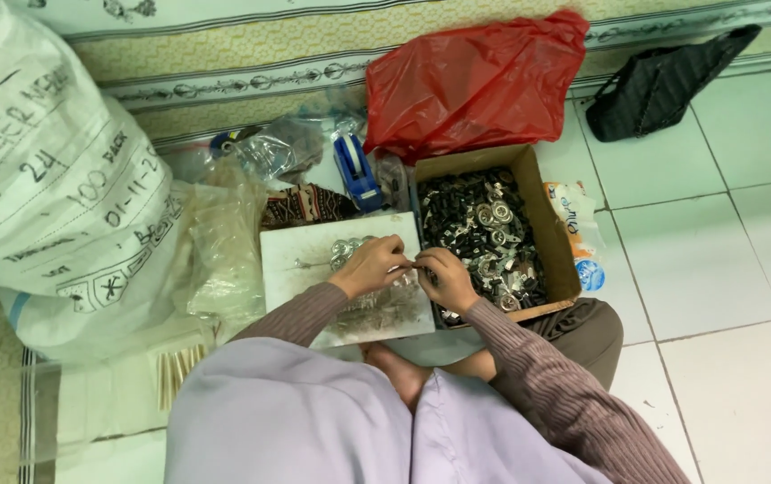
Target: The person sits on the floor and sorts small metal parts from a cardboard box onto a white board. The person then places the sorted parts into a clear plastic bag.
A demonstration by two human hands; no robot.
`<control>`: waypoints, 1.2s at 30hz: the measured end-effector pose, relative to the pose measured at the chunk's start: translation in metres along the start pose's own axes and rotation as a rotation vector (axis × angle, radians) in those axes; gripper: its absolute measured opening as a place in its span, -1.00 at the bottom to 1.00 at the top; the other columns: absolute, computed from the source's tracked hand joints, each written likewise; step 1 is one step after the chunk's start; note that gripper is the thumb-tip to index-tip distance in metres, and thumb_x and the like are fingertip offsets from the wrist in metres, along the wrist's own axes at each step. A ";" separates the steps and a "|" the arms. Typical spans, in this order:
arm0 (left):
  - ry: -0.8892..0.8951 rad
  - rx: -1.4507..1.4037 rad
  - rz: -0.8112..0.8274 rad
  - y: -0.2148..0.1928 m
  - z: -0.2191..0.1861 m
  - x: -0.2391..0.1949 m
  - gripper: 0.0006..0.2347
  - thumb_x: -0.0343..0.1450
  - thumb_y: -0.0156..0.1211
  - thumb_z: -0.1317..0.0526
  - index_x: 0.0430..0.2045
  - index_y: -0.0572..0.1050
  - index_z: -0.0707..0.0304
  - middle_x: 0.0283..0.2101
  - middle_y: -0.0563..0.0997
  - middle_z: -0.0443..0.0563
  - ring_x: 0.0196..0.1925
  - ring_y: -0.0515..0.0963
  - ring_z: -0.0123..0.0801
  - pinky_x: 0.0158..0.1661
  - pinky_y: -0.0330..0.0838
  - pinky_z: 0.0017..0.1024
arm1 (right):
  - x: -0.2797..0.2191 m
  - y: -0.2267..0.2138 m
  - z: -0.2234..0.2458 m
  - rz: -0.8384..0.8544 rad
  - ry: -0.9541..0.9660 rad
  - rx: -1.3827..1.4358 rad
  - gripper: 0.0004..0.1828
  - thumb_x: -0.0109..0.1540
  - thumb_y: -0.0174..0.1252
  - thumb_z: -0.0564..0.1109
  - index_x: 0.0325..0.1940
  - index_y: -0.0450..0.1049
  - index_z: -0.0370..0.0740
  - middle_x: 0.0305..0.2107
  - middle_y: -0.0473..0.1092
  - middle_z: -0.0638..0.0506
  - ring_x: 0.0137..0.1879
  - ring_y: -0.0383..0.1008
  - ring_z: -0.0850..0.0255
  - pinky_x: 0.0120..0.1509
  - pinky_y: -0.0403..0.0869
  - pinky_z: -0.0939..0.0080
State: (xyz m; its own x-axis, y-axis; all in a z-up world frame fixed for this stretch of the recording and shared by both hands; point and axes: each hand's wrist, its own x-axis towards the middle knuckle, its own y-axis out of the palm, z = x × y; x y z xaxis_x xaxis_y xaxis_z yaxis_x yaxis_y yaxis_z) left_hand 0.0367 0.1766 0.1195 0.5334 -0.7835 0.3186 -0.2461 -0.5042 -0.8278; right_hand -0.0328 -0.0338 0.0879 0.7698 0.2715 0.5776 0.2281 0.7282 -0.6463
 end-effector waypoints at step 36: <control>-0.018 0.489 -0.027 0.067 0.054 -0.149 -0.60 0.45 0.09 0.02 0.06 0.52 0.32 0.12 0.59 0.21 0.22 0.52 -0.10 0.26 0.19 0.01 | -0.008 0.102 0.012 0.251 -0.106 -0.287 -0.73 0.20 0.21 -0.18 -0.02 0.60 -0.03 -0.04 0.56 0.06 0.20 0.49 0.15 0.31 0.35 -0.04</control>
State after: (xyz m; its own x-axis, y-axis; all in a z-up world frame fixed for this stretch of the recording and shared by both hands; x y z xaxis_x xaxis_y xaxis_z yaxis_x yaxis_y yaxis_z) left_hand -0.0156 0.2794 -0.0086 0.5492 -0.7641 0.3385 0.1744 -0.2913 -0.9406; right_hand -0.0231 0.0455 0.0235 0.7607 0.4930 0.4224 0.2096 0.4293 -0.8785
